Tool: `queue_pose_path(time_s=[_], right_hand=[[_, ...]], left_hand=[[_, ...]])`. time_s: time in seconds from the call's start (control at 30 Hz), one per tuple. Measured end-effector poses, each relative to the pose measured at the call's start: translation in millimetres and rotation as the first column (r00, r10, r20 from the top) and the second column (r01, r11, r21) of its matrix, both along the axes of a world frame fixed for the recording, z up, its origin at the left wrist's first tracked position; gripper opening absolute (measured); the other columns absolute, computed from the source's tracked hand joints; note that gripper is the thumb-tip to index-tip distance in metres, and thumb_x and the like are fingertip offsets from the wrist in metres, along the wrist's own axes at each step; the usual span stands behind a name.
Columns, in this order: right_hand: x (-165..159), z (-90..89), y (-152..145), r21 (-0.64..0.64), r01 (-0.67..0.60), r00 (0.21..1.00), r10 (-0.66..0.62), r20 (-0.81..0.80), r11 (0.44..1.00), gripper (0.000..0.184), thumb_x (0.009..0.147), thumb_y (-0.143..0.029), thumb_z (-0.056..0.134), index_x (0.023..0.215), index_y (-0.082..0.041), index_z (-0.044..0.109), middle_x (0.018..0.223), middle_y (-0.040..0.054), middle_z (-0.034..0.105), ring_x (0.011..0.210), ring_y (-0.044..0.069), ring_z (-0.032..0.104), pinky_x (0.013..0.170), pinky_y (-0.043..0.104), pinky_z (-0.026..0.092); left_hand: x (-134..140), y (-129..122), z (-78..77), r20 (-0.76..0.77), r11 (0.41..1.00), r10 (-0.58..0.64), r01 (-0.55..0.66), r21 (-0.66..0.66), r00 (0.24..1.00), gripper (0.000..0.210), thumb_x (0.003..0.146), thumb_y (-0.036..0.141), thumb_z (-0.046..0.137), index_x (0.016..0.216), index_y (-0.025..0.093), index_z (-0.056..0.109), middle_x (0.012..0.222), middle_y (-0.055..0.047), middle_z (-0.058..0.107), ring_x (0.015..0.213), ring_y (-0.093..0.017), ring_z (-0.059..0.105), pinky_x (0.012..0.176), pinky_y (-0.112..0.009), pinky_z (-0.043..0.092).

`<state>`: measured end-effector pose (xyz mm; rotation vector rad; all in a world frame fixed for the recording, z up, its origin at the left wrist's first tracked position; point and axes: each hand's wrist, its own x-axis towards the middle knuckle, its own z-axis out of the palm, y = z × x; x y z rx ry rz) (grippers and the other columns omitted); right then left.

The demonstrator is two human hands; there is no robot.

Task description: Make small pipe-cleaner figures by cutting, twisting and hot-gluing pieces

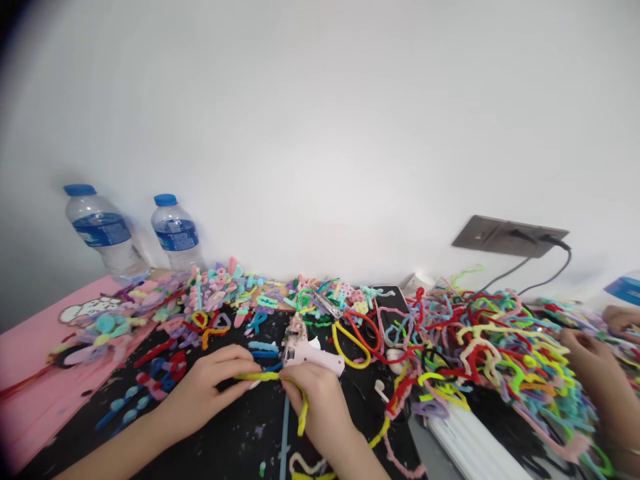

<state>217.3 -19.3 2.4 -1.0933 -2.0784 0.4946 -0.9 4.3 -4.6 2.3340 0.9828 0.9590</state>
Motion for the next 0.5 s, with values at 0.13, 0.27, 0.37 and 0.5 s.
queue_pose_path(time_s=[0.13,0.27,0.37,0.5], right_hand=[[4.0,0.1,3.6,0.049,0.077,0.997,-0.075,-0.034,0.996,0.017,0.086,-0.015,0.049,0.087,-0.019,0.066,0.076,0.0058,0.069,0.07,0.017,0.066,0.065,0.024,0.05],[4.9,0.5,3.8,0.068,0.086,0.995,-0.083,-0.049,0.994,0.017,0.085,-0.015,0.05,0.087,-0.018,0.066,0.076,0.0057,0.069,0.07,0.017,0.066,0.065,0.024,0.05],[4.8,-0.5,3.7,0.066,0.085,0.996,-0.082,-0.046,0.994,0.017,0.086,-0.016,0.049,0.087,-0.019,0.066,0.077,0.006,0.07,0.071,0.018,0.067,0.066,0.024,0.05],[5.3,-0.4,4.2,0.05,0.082,0.996,-0.081,-0.031,0.995,0.018,0.087,-0.018,0.048,0.088,-0.019,0.066,0.079,0.0063,0.07,0.072,0.018,0.067,0.067,0.025,0.051]], left_hand=[[-5.3,6.9,-1.5,-0.003,0.999,0.044,-0.044,-0.025,0.999,0.014,0.082,0.02,0.058,0.094,0.022,0.066,0.091,-0.004,0.063,0.082,-0.014,0.06,0.075,-0.023,0.05],[-8.1,10.4,-1.9,-0.013,0.997,0.073,-0.073,0.013,0.997,0.012,0.083,0.02,0.058,0.09,0.021,0.067,0.089,-0.003,0.064,0.08,-0.013,0.061,0.074,-0.022,0.05],[-9.3,11.0,-2.2,-0.019,0.995,0.069,-0.067,0.08,0.997,0.011,0.084,0.02,0.057,0.088,0.021,0.067,0.087,-0.003,0.065,0.08,-0.014,0.061,0.074,-0.022,0.049],[-11.5,11.9,-1.4,-0.036,0.983,0.049,-0.042,0.178,0.998,0.015,0.086,0.023,0.054,0.088,0.02,0.068,0.083,-0.005,0.067,0.077,-0.015,0.061,0.071,-0.023,0.049]])
